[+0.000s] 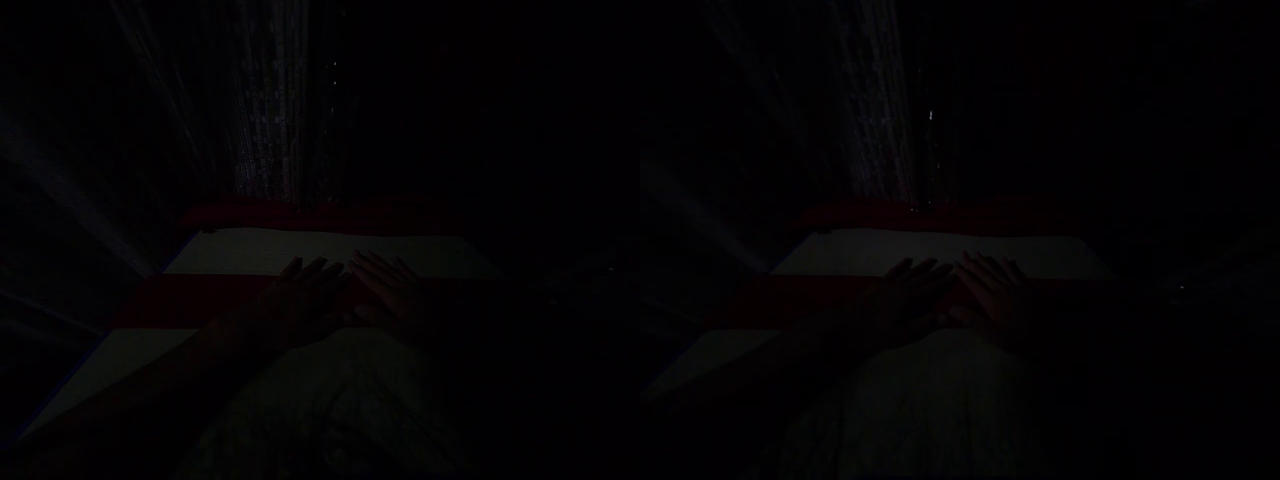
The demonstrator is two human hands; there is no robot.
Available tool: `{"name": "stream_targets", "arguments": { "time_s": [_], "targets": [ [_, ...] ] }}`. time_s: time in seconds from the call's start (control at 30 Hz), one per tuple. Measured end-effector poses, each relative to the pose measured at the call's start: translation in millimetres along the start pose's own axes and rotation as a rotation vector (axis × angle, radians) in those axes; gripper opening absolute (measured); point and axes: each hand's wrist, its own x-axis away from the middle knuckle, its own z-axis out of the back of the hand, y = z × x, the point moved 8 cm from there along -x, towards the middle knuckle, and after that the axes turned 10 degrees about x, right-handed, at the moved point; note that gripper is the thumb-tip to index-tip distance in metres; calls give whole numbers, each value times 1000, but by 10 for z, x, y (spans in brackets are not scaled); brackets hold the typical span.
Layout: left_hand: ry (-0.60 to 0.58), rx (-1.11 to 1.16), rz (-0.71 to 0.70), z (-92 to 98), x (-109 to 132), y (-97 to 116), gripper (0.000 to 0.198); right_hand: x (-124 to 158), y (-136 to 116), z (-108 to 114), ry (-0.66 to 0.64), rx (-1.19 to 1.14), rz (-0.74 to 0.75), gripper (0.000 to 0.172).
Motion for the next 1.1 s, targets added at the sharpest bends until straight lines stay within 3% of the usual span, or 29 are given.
{"name": "stream_targets", "arguments": {
  "time_s": [0.33, 0.57, 0.73, 1.1],
  "targets": [
    [8, 32, 15, 13, 1, 16, 85, 29, -3, -143, -79, 14, -5, 67],
    [-1, 30, 28, 8, -3, 11, 85, -9, 50, -36, -7, 22, -30, 67],
    [-13, 41, 33, 28, 7, 23, 85, 0, 43, -90, -73, 13, -36, 66],
    [-27, 45, 39, 22, -1, 25, 85, -9, 57, -64, -61, 14, -38, 66]
  ]
}}
